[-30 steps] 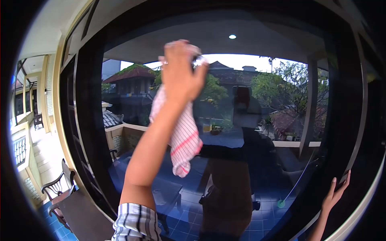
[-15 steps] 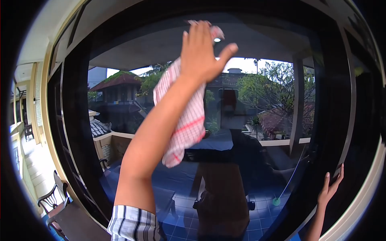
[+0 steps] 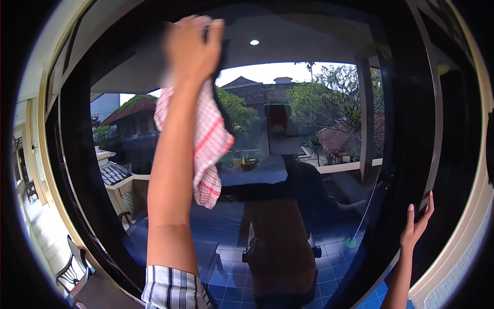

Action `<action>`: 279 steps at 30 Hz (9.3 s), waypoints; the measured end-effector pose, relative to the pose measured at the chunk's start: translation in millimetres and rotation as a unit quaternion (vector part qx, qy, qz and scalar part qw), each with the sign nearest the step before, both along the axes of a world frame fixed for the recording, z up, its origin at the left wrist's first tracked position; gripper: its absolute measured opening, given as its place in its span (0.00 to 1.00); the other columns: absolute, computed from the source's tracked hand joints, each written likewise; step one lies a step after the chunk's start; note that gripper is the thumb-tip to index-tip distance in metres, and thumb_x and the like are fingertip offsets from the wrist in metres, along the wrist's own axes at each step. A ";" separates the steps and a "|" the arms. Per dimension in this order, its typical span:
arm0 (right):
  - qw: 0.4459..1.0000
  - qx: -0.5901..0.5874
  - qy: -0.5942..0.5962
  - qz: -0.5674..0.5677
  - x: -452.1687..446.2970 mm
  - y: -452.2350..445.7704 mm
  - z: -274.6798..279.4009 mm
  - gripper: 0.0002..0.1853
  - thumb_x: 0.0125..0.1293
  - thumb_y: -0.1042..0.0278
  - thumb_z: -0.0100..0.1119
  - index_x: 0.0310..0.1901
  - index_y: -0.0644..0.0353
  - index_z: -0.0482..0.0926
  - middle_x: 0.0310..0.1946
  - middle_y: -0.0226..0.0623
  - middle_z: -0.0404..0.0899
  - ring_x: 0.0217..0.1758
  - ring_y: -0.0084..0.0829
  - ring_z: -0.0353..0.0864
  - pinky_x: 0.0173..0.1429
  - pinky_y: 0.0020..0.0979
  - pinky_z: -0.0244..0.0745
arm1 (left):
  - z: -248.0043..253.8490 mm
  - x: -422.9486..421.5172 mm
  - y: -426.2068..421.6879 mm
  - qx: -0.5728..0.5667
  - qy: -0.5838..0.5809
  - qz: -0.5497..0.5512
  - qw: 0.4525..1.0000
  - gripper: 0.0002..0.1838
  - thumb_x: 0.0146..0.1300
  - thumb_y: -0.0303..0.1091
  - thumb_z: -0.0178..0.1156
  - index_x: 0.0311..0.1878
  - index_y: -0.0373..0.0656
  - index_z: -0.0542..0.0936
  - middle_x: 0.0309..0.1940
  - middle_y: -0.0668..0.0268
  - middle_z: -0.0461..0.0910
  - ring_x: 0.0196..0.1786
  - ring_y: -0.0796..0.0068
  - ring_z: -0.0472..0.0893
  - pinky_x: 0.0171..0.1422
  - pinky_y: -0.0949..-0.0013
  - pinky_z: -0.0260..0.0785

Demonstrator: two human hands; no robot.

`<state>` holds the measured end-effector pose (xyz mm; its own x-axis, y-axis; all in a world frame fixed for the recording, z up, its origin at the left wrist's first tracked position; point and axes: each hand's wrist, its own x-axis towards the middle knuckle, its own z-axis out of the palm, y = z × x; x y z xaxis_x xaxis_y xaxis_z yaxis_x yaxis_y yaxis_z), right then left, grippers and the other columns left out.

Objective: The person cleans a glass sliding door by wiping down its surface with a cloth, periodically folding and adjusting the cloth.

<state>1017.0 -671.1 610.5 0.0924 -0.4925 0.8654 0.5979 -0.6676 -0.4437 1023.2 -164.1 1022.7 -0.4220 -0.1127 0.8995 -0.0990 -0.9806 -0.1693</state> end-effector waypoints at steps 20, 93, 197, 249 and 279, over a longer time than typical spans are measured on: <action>1.000 0.012 0.011 -0.010 -3.7 3.2 1.5 0.34 0.76 0.59 0.62 0.79 0.58 0.63 0.72 0.52 0.71 0.75 0.45 0.72 0.78 0.40 0.61 | 31.3 3.6 79.0 -0.203 0.013 0.108 0.973 0.52 0.73 0.74 0.42 0.77 0.28 0.66 0.78 0.40 0.63 0.83 0.41 0.57 0.85 0.38 0.44; 0.999 0.003 0.041 -0.008 -21.5 -2.4 11.6 0.33 0.71 0.63 0.67 0.74 0.63 0.68 0.68 0.55 0.76 0.70 0.55 0.78 0.73 0.44 0.71 | -36.9 58.4 -258.1 0.418 0.008 -0.076 0.905 0.13 0.59 0.22 0.64 0.48 0.36 0.88 0.46 0.54 0.85 0.51 0.51 0.83 0.58 0.54 0.79; 0.226 0.503 0.417 0.722 -161.8 200.4 -367.5 0.51 0.72 0.19 0.41 0.84 0.47 0.48 0.80 0.52 0.59 0.81 0.54 0.63 0.80 0.64 0.59 | -690.5 -171.0 -142.7 -0.612 0.428 -0.633 0.202 0.21 0.77 0.30 0.59 0.70 0.43 0.69 0.60 0.55 0.78 0.62 0.56 0.81 0.72 0.52 0.74; 0.687 0.070 0.553 0.466 -133.0 172.8 -374.5 0.13 0.79 0.63 0.55 0.48 0.67 0.82 0.35 0.40 0.84 0.38 0.28 0.83 0.46 0.33 0.78 | -744.0 -181.0 -86.0 -0.395 0.667 -0.408 0.483 0.09 0.71 0.24 0.68 0.52 0.33 0.85 0.49 0.60 0.86 0.49 0.76 0.86 0.56 0.72 0.78; 0.743 -0.134 0.450 0.476 -129.3 174.3 -304.5 0.23 0.61 0.65 0.74 0.57 0.62 0.82 0.52 0.49 0.84 0.57 0.48 0.84 0.62 0.41 0.78 | -679.0 -168.3 -64.1 -0.169 0.764 -0.365 0.504 0.09 0.65 0.29 0.74 0.43 0.34 0.87 0.32 0.61 0.87 0.32 0.78 0.81 0.37 0.73 0.72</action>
<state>887.7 -496.8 305.9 0.8901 0.3458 0.2970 0.3970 -0.2679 -0.8779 854.9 -228.1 343.7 0.9750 -0.1609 0.1530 -0.2164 -0.5349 0.8167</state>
